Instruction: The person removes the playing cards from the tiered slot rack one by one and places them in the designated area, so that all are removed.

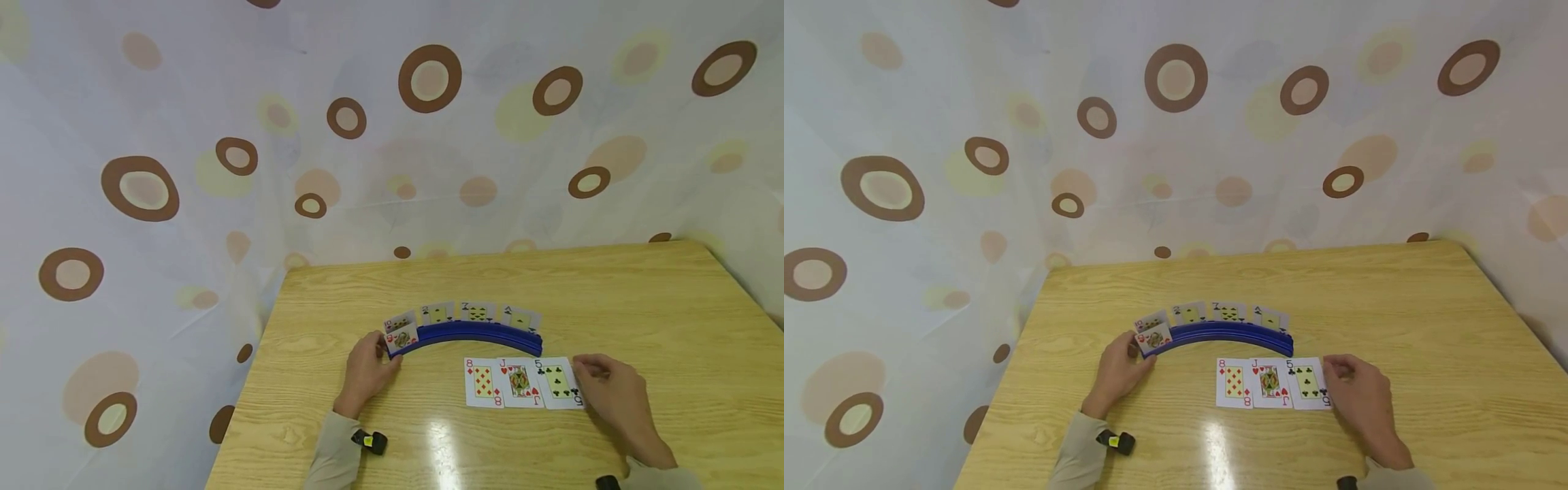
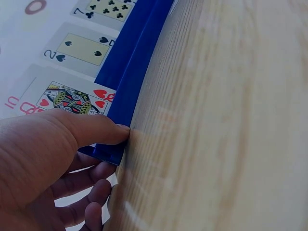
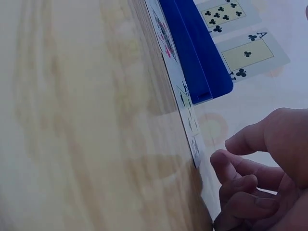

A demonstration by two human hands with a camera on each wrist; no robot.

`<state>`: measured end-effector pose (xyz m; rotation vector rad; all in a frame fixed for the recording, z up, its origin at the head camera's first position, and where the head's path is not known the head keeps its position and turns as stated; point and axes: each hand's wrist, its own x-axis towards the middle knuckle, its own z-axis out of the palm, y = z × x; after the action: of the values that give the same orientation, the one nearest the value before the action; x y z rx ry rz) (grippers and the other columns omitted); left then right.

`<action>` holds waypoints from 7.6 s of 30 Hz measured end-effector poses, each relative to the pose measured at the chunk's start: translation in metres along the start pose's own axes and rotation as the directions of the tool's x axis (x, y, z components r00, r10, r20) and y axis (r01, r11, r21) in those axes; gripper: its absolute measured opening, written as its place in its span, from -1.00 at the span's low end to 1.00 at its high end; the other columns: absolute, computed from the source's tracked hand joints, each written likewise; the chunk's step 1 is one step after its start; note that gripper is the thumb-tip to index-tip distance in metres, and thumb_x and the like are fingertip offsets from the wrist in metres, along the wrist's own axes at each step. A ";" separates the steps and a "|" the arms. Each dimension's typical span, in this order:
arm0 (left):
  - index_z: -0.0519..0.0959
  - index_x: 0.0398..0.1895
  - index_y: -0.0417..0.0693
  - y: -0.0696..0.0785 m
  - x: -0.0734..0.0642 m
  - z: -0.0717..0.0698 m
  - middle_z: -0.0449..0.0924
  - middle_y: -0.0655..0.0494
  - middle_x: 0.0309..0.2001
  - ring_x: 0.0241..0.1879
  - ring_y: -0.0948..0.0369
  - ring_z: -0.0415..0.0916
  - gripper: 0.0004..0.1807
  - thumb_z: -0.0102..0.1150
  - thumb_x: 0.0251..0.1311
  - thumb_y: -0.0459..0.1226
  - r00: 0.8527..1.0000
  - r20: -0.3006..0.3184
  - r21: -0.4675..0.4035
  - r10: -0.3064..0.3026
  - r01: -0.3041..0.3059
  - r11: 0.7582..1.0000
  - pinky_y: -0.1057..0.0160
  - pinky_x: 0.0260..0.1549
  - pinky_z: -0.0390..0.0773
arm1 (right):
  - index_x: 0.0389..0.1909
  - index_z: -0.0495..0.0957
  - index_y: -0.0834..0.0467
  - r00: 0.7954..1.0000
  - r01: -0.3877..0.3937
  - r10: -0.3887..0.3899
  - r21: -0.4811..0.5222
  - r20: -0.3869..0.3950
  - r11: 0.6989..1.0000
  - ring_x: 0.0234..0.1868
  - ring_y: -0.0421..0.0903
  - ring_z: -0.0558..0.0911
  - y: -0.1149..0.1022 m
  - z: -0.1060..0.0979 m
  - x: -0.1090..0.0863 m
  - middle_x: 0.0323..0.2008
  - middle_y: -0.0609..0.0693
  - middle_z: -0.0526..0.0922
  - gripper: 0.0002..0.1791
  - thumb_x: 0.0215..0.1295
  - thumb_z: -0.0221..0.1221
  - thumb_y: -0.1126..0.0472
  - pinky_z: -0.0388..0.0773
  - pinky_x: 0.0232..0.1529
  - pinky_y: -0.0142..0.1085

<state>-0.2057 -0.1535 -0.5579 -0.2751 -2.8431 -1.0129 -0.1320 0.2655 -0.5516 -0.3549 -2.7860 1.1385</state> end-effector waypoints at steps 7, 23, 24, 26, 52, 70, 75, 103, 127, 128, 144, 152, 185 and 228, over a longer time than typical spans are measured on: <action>0.65 -0.11 -0.12 0.000 0.000 0.000 0.68 0.01 -0.23 -0.29 0.24 0.44 -0.73 0.54 0.26 -0.23 1.000 0.003 -0.005 -0.008 0.008 1.000 0.26 -0.24 0.44 | 0.09 0.76 0.29 0.999 0.005 -0.003 0.033 -0.047 0.999 -0.33 -0.22 0.59 -0.012 0.003 -0.001 -0.15 0.21 0.81 -0.66 0.60 0.23 0.10 0.43 -0.38 -0.41; 0.65 -0.09 -0.13 0.000 0.000 0.001 0.67 0.02 -0.22 -0.30 0.24 0.42 -0.71 0.54 0.27 -0.22 1.000 0.013 -0.004 -0.023 0.023 1.000 0.27 -0.25 0.42 | -0.01 0.79 0.30 0.995 0.085 -0.088 0.048 0.056 0.995 -0.41 -0.25 0.57 -0.038 0.010 0.002 -0.29 0.09 0.83 -0.67 0.52 0.34 0.08 0.43 -0.38 -0.40; 0.65 -0.08 -0.13 0.000 0.000 0.001 0.67 0.02 -0.22 -0.29 0.24 0.42 -0.71 0.54 0.27 -0.22 1.000 0.018 -0.005 -0.026 0.026 1.000 0.27 -0.24 0.43 | -0.03 0.79 0.30 0.994 0.090 -0.093 0.049 0.058 0.995 -0.42 -0.24 0.55 -0.040 0.012 0.002 -0.31 0.08 0.82 -0.68 0.51 0.34 0.10 0.41 -0.39 -0.40; 0.65 -0.06 -0.14 0.000 -0.001 0.002 0.67 0.02 -0.20 -0.27 0.24 0.43 -0.69 0.54 0.27 -0.21 0.999 0.030 -0.010 -0.030 0.030 0.999 0.26 -0.23 0.43 | -0.06 0.80 0.28 0.994 0.088 -0.091 0.047 0.063 0.995 -0.44 -0.24 0.53 -0.042 0.015 0.000 -0.34 0.03 0.80 -0.71 0.50 0.35 0.11 0.40 -0.40 -0.39; 0.65 -0.09 -0.13 -0.002 -0.001 0.002 0.66 0.03 -0.21 -0.27 0.25 0.44 -0.70 0.55 0.26 -0.21 0.999 0.028 -0.020 -0.026 0.027 0.999 0.28 -0.22 0.45 | -0.21 0.82 0.14 0.904 0.390 -0.413 0.178 0.116 0.904 -0.42 -0.38 0.65 -0.089 0.070 0.020 -0.36 -0.09 0.84 -0.95 0.43 0.42 0.25 0.59 -0.34 -0.41; 0.64 -0.07 -0.12 -0.001 0.001 -0.001 0.67 0.03 -0.19 -0.25 0.23 0.46 -0.69 0.55 0.27 -0.20 0.998 0.033 -0.019 -0.058 0.059 0.998 0.25 -0.20 0.47 | -0.08 0.80 0.23 0.870 0.460 -0.488 0.243 0.067 0.854 -0.27 -0.11 0.81 -0.137 0.102 0.031 -0.25 0.02 0.86 -0.88 0.44 0.39 0.35 0.71 -0.19 -0.36; 0.65 -0.03 -0.12 -0.001 0.001 -0.001 0.67 0.03 -0.17 -0.23 0.22 0.46 -0.68 0.55 0.29 -0.20 0.997 0.037 -0.026 -0.068 0.069 0.997 0.25 -0.18 0.46 | -0.04 0.81 0.21 0.862 0.486 -0.507 0.240 0.031 0.841 -0.29 -0.10 0.80 -0.143 0.108 0.032 -0.20 0.03 0.88 -0.85 0.43 0.41 0.33 0.68 -0.24 -0.37; 0.64 -0.13 -0.16 -0.002 -0.001 -0.002 0.71 -0.05 -0.20 -0.25 0.12 0.58 -0.70 0.57 0.22 -0.25 1.000 -0.003 -0.017 -0.002 0.002 1.000 0.24 -0.22 0.52 | -0.01 0.82 0.12 0.898 0.383 -0.424 0.267 0.117 0.884 -0.25 -0.13 0.82 -0.173 0.141 0.025 -0.13 0.02 0.88 -0.84 0.45 0.42 0.24 0.73 -0.23 -0.25; 0.64 -0.14 -0.15 -0.004 0.000 0.000 0.70 -0.05 -0.25 -0.28 0.15 0.55 -0.70 0.59 0.19 -0.27 1.000 -0.018 -0.014 0.020 -0.020 1.000 0.25 -0.25 0.49 | -0.10 0.80 0.04 0.908 0.362 -0.401 0.258 0.119 0.896 -0.28 -0.19 0.77 -0.173 0.152 0.025 -0.19 -0.04 0.87 -0.92 0.46 0.41 0.25 0.62 -0.29 -0.34; 0.64 -0.14 -0.15 -0.004 0.000 0.000 0.70 -0.05 -0.25 -0.29 0.15 0.55 -0.70 0.59 0.18 -0.27 1.000 -0.019 -0.013 0.019 -0.020 1.000 0.25 -0.26 0.48 | -0.10 0.80 0.04 0.907 0.363 -0.403 0.262 0.120 0.894 -0.27 -0.19 0.77 -0.173 0.152 0.025 -0.19 -0.05 0.86 -0.92 0.47 0.40 0.25 0.62 -0.29 -0.35; 0.65 -0.13 -0.15 -0.004 0.002 0.000 0.73 -0.04 -0.20 -0.27 0.13 0.58 -0.70 0.59 0.20 -0.27 0.999 -0.023 -0.013 0.023 -0.023 1.000 0.25 -0.23 0.51 | 0.00 0.75 0.10 0.851 0.466 -0.519 0.341 0.082 0.817 -0.16 -0.08 0.81 -0.167 0.144 0.024 -0.17 0.00 0.83 -0.86 0.50 0.35 0.31 0.75 -0.08 -0.21; 0.63 -0.14 -0.13 -0.005 0.001 0.000 0.70 -0.02 -0.22 -0.25 0.12 0.58 -0.69 0.59 0.17 -0.27 1.000 -0.016 -0.018 0.007 -0.008 1.000 0.25 -0.21 0.51 | 0.00 0.74 0.13 0.828 0.512 -0.559 0.351 0.040 0.784 -0.19 -0.13 0.77 -0.159 0.139 0.024 -0.16 -0.01 0.81 -0.85 0.50 0.34 0.35 0.73 -0.10 -0.24; 0.66 -0.05 -0.18 -0.006 0.000 0.000 0.74 -0.05 -0.15 -0.20 0.13 0.65 -0.67 0.56 0.24 -0.22 1.000 -0.004 -0.031 0.017 -0.017 0.999 0.19 -0.16 0.61 | -0.04 0.67 0.16 0.823 0.560 -0.549 0.368 -0.146 0.742 -0.24 -0.38 0.59 -0.108 0.087 0.013 -0.23 -0.01 0.76 -0.85 0.50 0.27 0.43 0.48 -0.46 -0.43; 0.66 -0.05 -0.19 -0.004 -0.001 -0.002 0.73 -0.06 -0.15 -0.22 0.17 0.58 -0.67 0.56 0.24 -0.23 1.000 0.001 -0.057 0.008 -0.008 0.998 0.18 -0.18 0.57 | 0.00 0.68 0.35 0.802 0.575 -0.473 0.257 -0.366 0.777 -0.22 -0.51 0.52 -0.046 0.033 0.002 -0.29 0.07 0.69 -0.71 0.30 0.30 0.62 0.42 -0.46 -0.59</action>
<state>-0.2054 -0.1578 -0.5586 -0.2927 -2.8147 -1.0944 -0.1480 0.2123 -0.5428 0.2802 -2.1478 1.2766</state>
